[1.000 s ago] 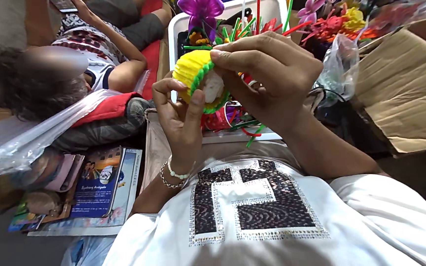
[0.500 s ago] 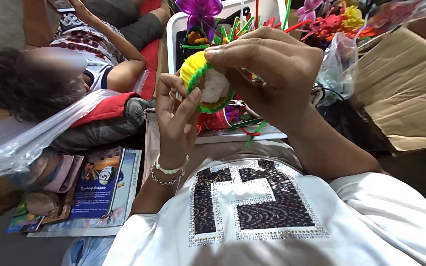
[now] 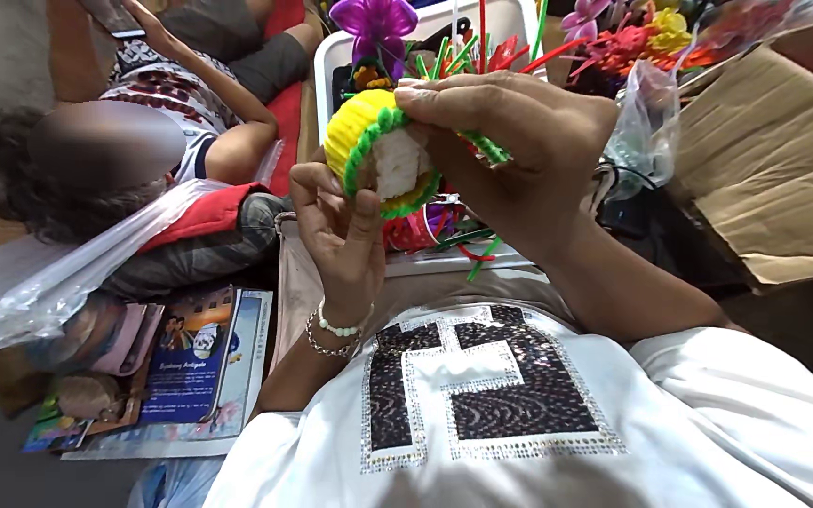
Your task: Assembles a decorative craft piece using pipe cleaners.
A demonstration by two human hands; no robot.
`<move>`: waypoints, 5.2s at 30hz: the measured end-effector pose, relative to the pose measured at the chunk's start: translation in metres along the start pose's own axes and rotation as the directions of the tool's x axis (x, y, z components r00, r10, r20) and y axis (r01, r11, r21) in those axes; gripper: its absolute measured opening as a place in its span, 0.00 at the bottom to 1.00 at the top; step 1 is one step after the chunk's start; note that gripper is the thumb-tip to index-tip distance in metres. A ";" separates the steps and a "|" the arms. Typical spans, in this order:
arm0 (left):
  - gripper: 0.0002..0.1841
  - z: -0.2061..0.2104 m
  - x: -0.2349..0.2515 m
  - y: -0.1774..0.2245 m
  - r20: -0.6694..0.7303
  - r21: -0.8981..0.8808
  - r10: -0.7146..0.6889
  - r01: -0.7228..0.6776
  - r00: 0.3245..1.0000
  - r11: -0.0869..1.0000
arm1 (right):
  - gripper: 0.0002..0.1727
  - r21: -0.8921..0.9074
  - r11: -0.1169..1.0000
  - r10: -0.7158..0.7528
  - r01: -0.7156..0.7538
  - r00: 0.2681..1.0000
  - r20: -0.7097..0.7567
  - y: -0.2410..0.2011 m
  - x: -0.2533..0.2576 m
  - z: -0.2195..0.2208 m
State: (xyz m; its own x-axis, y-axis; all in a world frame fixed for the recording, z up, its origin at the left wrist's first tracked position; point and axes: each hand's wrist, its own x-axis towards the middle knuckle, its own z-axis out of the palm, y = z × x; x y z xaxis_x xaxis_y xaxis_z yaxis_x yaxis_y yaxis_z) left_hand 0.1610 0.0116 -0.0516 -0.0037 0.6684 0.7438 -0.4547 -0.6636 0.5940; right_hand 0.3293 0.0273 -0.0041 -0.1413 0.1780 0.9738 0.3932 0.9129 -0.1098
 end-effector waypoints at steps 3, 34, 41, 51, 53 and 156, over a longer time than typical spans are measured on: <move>0.23 -0.005 0.001 -0.005 0.059 0.113 0.026 -0.032 0.998 0.993 | 0.09 -0.025 1.000 -0.005 0.005 1.000 -0.010 0.001 0.001 -0.001; 0.27 -0.015 0.012 0.006 0.261 0.189 -0.208 0.162 0.943 0.969 | 0.09 -0.105 0.990 -0.077 0.092 0.988 0.135 0.007 0.005 -0.008; 0.25 -0.008 0.010 0.005 0.235 0.230 -0.109 0.053 0.966 0.972 | 0.08 -0.075 0.995 -0.056 0.065 0.991 0.119 0.008 0.005 -0.009; 0.25 -0.006 0.009 0.007 0.123 0.195 -0.154 0.128 0.980 0.972 | 0.13 -0.154 0.988 0.025 -0.003 0.990 0.141 0.007 0.004 -0.008; 0.23 -0.005 0.007 0.006 0.106 0.161 -0.150 0.132 0.983 0.978 | 0.12 -0.151 0.988 0.035 -0.017 0.993 0.117 0.007 0.003 -0.006; 0.33 -0.039 0.030 0.016 -0.037 0.479 -0.350 0.324 0.936 0.816 | 0.18 -0.264 0.882 0.407 -0.391 0.913 0.007 0.074 0.004 -0.048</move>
State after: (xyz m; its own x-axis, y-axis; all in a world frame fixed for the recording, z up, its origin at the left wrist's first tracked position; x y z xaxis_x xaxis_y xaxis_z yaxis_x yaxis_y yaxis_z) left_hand 0.1188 0.0347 -0.0318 0.1228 0.8704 0.4768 0.0543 -0.4856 0.8725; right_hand 0.4016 0.0781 0.0016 0.0243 0.5368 0.8434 0.6418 0.6384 -0.4249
